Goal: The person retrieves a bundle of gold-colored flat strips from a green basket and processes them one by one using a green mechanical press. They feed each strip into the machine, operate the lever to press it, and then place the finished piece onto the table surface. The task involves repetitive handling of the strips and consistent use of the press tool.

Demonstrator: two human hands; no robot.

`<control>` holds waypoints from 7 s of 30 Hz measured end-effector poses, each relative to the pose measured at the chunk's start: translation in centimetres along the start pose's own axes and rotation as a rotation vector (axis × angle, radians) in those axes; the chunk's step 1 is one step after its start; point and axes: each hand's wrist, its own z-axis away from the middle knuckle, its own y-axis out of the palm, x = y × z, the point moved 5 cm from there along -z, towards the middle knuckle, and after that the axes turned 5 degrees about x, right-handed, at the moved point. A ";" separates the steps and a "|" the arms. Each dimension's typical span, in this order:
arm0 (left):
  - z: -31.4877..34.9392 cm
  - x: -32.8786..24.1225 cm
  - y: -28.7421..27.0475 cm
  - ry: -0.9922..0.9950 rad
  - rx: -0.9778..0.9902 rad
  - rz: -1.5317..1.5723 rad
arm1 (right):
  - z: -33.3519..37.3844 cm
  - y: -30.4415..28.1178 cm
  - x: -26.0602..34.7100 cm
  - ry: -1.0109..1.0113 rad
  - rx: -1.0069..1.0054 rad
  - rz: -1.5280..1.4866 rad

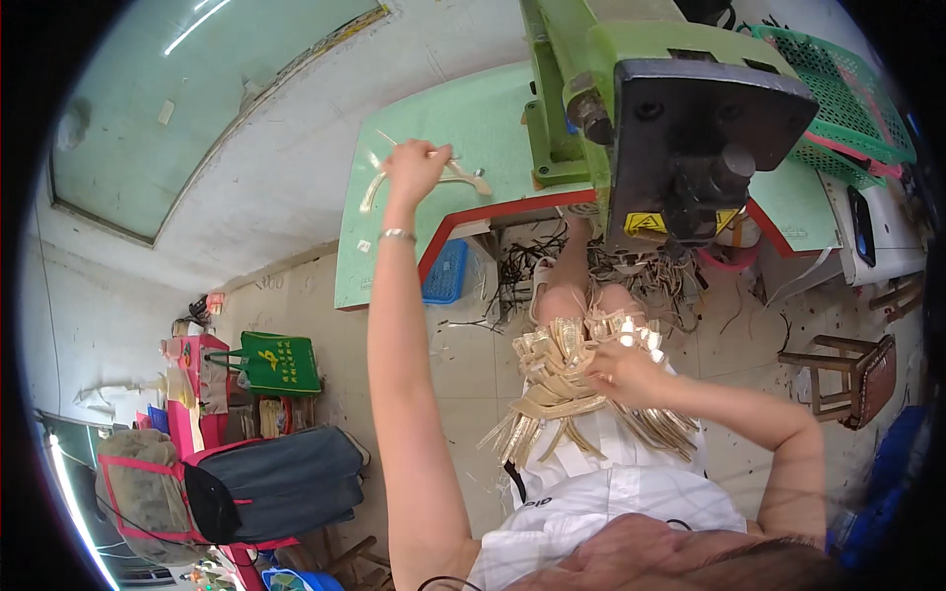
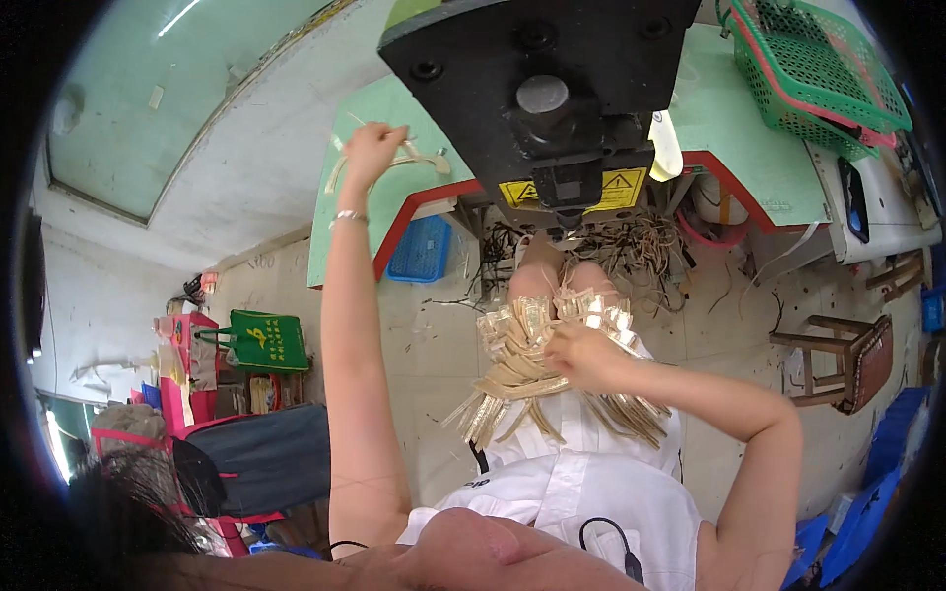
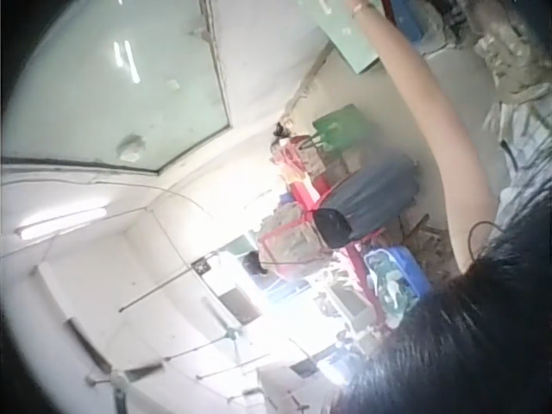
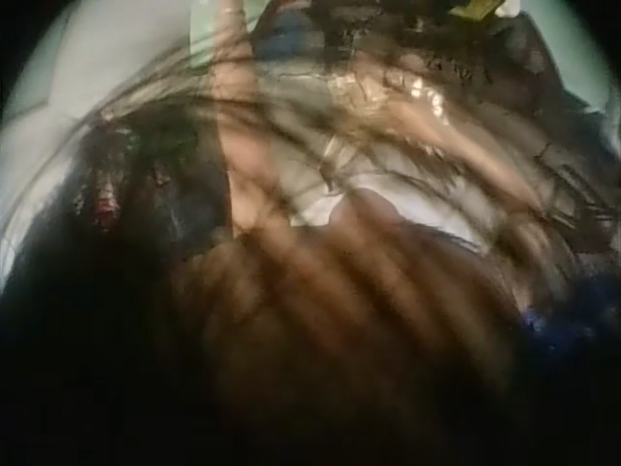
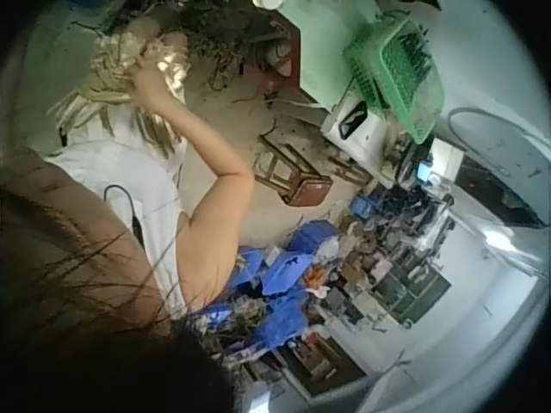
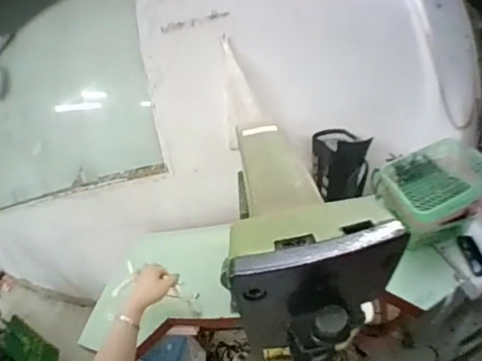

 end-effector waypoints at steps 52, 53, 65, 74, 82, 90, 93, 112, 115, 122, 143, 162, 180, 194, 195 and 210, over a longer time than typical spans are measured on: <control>21.3 -23.4 1.4 -0.209 0.442 1.488 | -1.9 -26.1 3.0 -0.088 0.243 -0.072; 21.5 -23.1 1.5 -0.238 0.436 1.483 | -2.0 -26.1 3.0 -0.084 0.253 -0.045; 21.4 -23.7 1.2 -0.281 0.479 1.574 | -3.3 -26.3 1.7 -0.181 0.351 0.006; 20.8 -18.8 0.0 -0.370 0.234 1.543 | -2.2 -26.3 4.1 -0.249 0.227 -0.058; 18.8 -14.8 2.0 -0.471 -0.001 1.902 | -1.3 -26.9 3.9 -0.054 0.164 0.036; 21.8 -19.6 8.1 -0.507 0.492 2.023 | -2.1 -25.8 3.9 -0.174 0.183 0.017; 21.9 -24.7 5.1 -0.085 0.590 1.658 | -2.8 -24.7 4.2 -0.114 0.232 0.083; 22.8 -18.4 0.9 -0.370 0.174 1.492 | -1.2 -21.0 4.3 0.052 0.242 0.137; 24.4 -17.0 2.3 -0.469 0.346 1.732 | 0.3 -18.1 5.3 -0.175 0.151 0.137; 24.8 -21.4 2.9 -0.275 0.508 1.402 | 1.4 -15.4 6.3 -0.286 -0.149 0.013; 22.2 -23.3 1.2 -0.255 0.266 1.510 | 3.5 -19.2 3.2 0.366 -0.158 -0.791; 19.6 -21.4 0.7 -0.079 0.537 1.128 | -1.3 -22.5 3.7 -0.027 -0.205 -0.022; 24.0 -19.5 0.0 -0.381 0.146 1.611 | 1.4 -21.3 0.9 0.425 -0.007 -1.003; 26.6 -16.2 0.8 -0.508 0.067 1.684 | 0.7 -20.6 3.9 0.296 -0.111 -0.647; 26.6 -16.0 1.1 -0.522 0.087 1.697 | 0.6 -20.5 4.0 0.301 -0.116 -0.635; 20.3 -20.8 -0.6 -0.015 0.193 1.009 | 0.5 -21.8 4.3 0.557 0.254 -0.508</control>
